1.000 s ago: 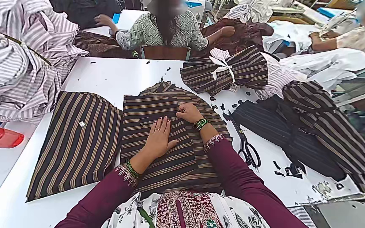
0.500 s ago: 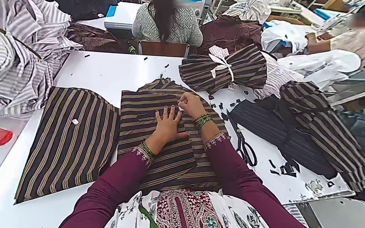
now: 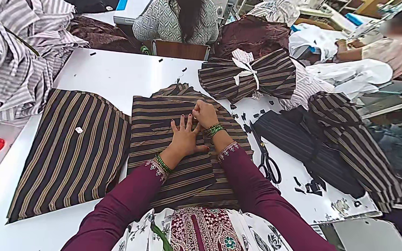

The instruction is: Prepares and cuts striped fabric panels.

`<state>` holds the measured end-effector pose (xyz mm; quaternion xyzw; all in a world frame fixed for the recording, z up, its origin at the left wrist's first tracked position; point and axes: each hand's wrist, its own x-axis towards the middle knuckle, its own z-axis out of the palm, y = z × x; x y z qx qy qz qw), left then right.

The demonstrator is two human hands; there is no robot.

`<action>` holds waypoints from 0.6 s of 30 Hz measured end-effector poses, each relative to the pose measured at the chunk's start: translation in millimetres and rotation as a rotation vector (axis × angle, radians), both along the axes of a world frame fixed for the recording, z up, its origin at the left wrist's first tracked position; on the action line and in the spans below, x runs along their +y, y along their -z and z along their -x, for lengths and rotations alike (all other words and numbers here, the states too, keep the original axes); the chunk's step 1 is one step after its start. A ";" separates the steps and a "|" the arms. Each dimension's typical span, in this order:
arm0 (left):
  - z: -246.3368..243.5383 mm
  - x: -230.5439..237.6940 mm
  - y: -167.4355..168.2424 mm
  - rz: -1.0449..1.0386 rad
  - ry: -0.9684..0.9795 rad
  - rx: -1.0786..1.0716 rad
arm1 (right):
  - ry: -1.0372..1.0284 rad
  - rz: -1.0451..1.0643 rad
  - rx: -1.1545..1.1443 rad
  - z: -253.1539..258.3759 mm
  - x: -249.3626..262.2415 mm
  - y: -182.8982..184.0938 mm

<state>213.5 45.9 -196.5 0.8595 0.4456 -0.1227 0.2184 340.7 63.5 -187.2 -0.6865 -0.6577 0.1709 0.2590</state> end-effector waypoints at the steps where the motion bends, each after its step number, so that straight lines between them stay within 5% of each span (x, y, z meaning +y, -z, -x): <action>1: 0.1 0.5 -0.1 0.000 -0.002 0.000 | 0.009 0.028 0.015 -0.9 -4.5 -3.3; 6: -0.1 0.1 0.7 -0.001 -0.005 -0.008 | -0.012 0.229 -0.049 4.1 -2.2 -15.4; 12: -0.5 -1.4 1.5 -0.013 -0.002 0.010 | 0.062 0.088 -0.075 5.9 -9.5 -4.6; 16: 9.1 5.9 12.2 -0.056 -0.014 -0.110 | 0.221 -0.046 0.408 -12.5 -14.1 -10.2; 18: 23.8 -1.5 22.9 -0.131 -0.050 -0.442 | 0.274 -0.063 0.637 -19.6 -56.7 -12.1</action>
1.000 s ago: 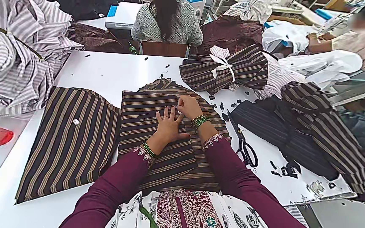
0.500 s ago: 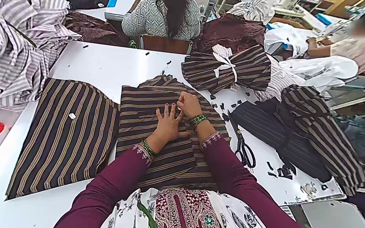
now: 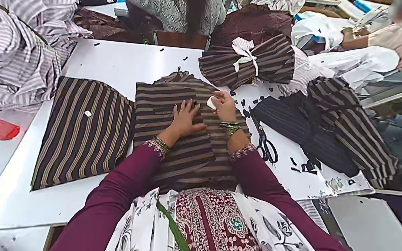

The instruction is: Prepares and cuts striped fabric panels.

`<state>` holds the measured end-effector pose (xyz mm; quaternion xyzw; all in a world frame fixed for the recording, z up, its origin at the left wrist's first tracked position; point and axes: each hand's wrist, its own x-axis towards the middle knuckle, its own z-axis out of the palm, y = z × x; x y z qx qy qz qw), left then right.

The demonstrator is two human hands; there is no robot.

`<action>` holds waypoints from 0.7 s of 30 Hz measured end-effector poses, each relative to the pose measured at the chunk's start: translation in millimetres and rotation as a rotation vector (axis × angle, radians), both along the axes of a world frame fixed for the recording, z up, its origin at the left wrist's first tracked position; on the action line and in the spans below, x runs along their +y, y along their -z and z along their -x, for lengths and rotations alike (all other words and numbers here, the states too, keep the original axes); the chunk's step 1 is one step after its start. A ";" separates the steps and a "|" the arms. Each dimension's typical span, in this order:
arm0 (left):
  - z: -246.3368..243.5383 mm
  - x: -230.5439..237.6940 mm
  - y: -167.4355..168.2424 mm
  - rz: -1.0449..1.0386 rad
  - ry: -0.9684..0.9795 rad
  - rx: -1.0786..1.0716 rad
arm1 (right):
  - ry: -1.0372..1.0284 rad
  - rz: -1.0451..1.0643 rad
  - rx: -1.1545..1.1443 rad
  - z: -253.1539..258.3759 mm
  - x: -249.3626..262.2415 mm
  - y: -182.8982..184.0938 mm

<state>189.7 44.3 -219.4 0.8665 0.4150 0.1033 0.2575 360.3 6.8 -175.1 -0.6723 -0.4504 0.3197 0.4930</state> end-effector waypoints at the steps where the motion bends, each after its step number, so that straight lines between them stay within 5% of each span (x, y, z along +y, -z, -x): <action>1: 6.4 -11.4 0.5 -0.055 -0.006 -0.163 | 0.018 0.001 0.092 -6.8 -18.6 2.5; 3: 18.5 -46.4 -14.0 -0.145 0.078 -0.299 | 0.018 0.063 0.202 -20.5 -56.8 6.8; 6: 37.0 -109.2 -24.5 -0.063 0.285 -0.167 | 0.110 0.115 0.376 -33.9 -106.2 27.0; 10: 55.8 -133.9 4.8 -0.100 0.219 -0.246 | 0.174 0.067 0.463 -44.2 -131.8 40.4; 16: 90.6 -121.9 -17.4 0.613 -0.178 -0.521 | 0.118 0.047 0.410 -45.3 -133.3 44.9; 21: 117.1 -127.1 -24.4 0.895 -0.347 -0.762 | 0.118 0.044 0.433 -45.2 -138.0 44.9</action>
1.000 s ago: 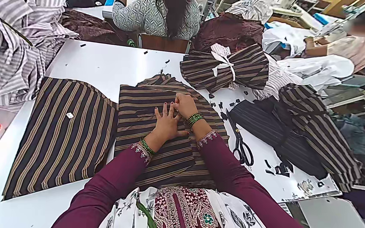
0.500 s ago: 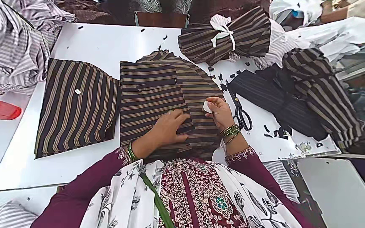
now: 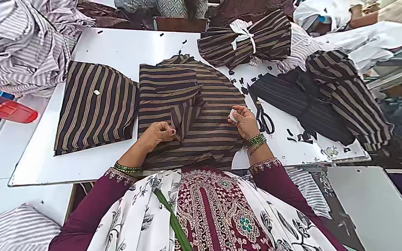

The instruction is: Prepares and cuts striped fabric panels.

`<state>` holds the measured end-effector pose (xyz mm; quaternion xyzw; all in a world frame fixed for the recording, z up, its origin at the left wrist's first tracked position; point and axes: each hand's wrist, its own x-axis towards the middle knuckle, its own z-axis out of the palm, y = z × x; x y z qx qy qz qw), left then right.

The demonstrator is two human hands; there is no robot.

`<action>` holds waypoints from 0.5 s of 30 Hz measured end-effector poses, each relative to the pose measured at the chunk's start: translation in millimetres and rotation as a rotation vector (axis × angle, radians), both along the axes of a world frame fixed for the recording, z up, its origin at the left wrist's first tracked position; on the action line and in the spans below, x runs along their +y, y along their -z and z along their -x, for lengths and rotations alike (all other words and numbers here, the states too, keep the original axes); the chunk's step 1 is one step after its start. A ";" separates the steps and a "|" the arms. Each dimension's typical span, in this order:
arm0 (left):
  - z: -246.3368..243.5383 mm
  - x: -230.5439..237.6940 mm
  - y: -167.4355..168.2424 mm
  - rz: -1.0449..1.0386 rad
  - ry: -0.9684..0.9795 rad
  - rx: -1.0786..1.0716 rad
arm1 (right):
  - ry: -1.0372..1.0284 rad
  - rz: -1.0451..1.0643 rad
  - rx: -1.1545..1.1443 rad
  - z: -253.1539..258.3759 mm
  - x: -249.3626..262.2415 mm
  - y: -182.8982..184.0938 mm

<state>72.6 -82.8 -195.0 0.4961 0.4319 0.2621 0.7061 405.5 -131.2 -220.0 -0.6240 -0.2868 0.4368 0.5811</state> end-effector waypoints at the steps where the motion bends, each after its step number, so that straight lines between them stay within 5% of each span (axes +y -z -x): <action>1: 3.8 -0.5 0.2 0.021 -0.017 -0.018 | 0.006 -0.004 0.011 -0.1 -0.4 -0.6; 4: 15.9 2.7 4.2 -0.043 -0.147 0.049 | 0.022 -0.008 0.067 0.0 -0.6 -4.0; 8: 36.0 26.9 6.9 -0.513 -0.336 0.507 | -0.005 0.025 0.069 1.9 -3.1 -10.5; 15: -43.6 -9.4 -14.4 -0.940 0.532 0.575 | -0.296 0.106 -0.313 19.9 -1.4 -10.7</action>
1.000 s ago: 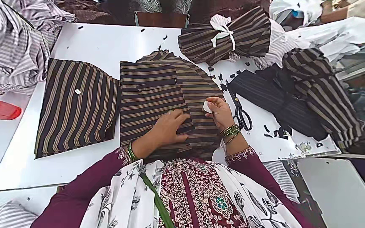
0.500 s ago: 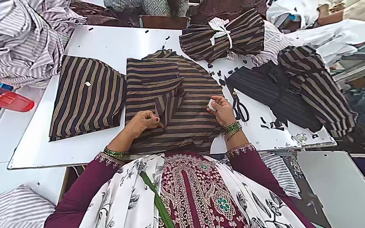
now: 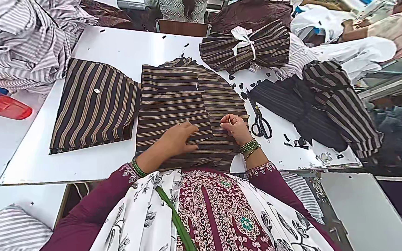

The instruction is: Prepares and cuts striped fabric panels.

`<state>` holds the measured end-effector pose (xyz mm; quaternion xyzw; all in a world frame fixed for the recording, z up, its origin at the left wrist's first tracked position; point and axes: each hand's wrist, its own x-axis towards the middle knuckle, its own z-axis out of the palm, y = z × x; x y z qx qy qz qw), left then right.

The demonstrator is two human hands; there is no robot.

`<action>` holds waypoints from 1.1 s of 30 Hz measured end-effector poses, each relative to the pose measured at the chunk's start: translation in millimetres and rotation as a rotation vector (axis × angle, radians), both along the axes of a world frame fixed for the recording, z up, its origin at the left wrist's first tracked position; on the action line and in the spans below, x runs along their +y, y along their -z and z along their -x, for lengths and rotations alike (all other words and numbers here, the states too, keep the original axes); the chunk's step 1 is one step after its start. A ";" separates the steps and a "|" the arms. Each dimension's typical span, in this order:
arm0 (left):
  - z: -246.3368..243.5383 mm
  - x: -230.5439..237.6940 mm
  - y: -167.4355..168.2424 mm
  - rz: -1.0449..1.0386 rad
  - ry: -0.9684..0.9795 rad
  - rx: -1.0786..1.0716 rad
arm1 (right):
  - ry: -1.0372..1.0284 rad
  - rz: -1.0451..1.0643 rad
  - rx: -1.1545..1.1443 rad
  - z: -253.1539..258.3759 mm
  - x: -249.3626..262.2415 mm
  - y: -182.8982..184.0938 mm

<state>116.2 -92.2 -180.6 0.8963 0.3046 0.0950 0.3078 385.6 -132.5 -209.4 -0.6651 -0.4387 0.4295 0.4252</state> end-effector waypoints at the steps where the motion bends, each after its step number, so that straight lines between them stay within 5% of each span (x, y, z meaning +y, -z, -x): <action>1: -6.0 -3.2 4.9 -0.022 0.063 0.038 | -0.002 -0.013 -0.036 0.3 -0.3 2.2; 4: -5.8 -1.2 22.7 -0.031 0.051 -0.034 | 0.011 -0.048 -0.045 -3.0 -3.0 8.1; 11: 35.6 33.6 15.1 0.632 -0.284 -0.307 | 0.007 -0.105 0.051 -6.8 -3.0 12.5; 16: 83.2 58.0 18.4 0.853 -0.409 -0.611 | -0.024 -0.064 0.036 -7.7 -1.6 7.9; 18: 84.4 59.9 15.7 0.761 -0.485 -0.558 | -0.033 -0.034 0.039 -6.7 -0.4 4.8; 21: 66.9 61.6 13.6 0.139 -0.613 -0.112 | -0.040 -0.040 0.031 -5.3 -0.1 -0.6; 26: 30.1 56.3 38.9 -0.399 -0.247 -0.073 | -0.192 -0.338 -0.261 8.0 12.8 -14.5; 28: 15.8 55.2 44.0 -0.380 -0.062 -0.057 | -0.378 -0.349 -0.421 19.4 24.6 -22.2; 33: 2.7 60.0 39.6 -0.142 0.053 0.249 | -0.758 0.079 -0.595 18.2 37.5 -44.2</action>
